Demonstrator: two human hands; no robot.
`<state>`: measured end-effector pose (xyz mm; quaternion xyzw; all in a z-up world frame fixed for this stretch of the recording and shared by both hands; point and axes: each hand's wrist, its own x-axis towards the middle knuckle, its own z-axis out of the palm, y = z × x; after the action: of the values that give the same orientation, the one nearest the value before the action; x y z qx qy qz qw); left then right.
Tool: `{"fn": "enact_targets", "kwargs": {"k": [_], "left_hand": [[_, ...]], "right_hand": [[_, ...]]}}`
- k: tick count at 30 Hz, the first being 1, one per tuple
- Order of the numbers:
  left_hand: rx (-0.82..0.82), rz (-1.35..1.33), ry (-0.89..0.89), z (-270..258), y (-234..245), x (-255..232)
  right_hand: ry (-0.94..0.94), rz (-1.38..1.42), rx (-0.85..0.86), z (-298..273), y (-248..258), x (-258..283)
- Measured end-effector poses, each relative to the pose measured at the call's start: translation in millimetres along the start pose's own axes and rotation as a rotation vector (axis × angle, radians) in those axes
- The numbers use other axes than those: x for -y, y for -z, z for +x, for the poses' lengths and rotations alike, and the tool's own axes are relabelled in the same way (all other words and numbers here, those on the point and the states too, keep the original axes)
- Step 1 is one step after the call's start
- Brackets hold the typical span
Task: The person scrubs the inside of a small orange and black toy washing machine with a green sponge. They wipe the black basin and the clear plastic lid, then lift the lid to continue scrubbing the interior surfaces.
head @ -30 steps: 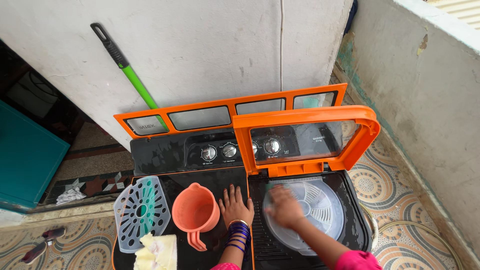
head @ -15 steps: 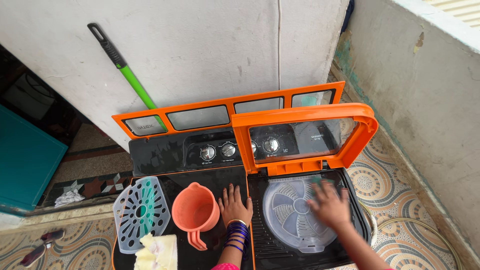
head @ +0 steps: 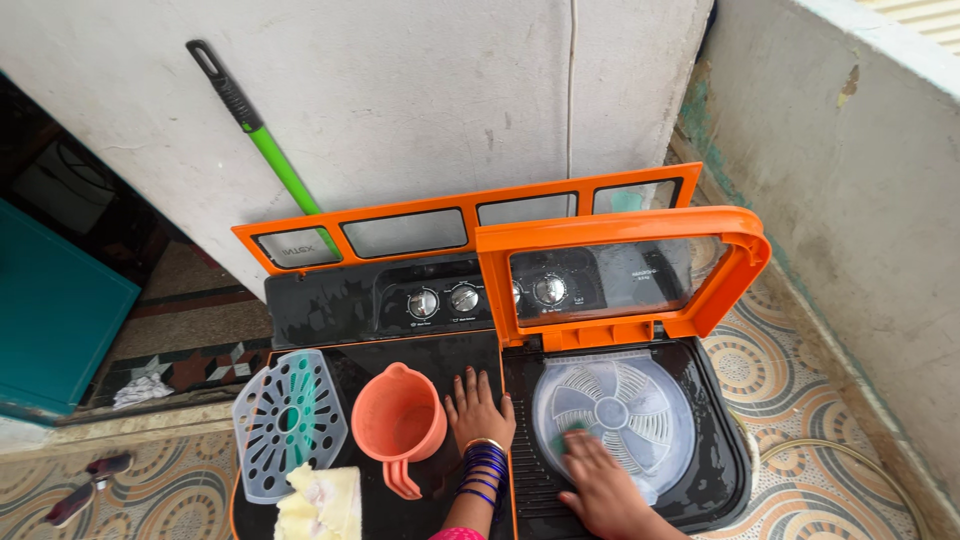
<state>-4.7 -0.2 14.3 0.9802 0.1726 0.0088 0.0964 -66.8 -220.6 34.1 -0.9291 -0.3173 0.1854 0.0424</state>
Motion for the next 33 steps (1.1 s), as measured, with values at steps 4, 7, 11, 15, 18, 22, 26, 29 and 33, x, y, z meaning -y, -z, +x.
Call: {"fn": "enact_targets", "kwargs": {"k": [4,7,11,15,18,22,26,29,33], "left_hand": [[-0.011,-0.022,0.001,1,-2,1],[0.001,-0.058,0.004,2,-2,3],[0.004,-0.080,-0.011,4,-3,7],[0.004,-0.101,-0.014,4,-1,7],[0.009,-0.095,-0.019,3,3,8],[0.010,-0.081,-0.014,2,2,7],[-0.011,-0.083,-0.027,2,2,9],[-0.005,-0.068,-0.018,3,2,6],[0.008,-0.045,-0.003,2,4,5]], "right_hand": [[0.201,0.040,-0.240,70,-32,-3],[0.105,-0.033,-0.159,120,-18,-11],[-0.016,-0.132,-0.149,144,7,-15],[-0.092,-0.186,-0.129,133,27,-10],[-0.178,-0.190,-0.063,112,38,-11],[-0.388,-0.180,-0.020,98,45,-34],[-0.578,-0.179,-0.013,83,40,-87],[-0.723,-0.183,-0.079,56,32,-139],[-0.774,-0.171,-0.067,31,28,-151]]}}
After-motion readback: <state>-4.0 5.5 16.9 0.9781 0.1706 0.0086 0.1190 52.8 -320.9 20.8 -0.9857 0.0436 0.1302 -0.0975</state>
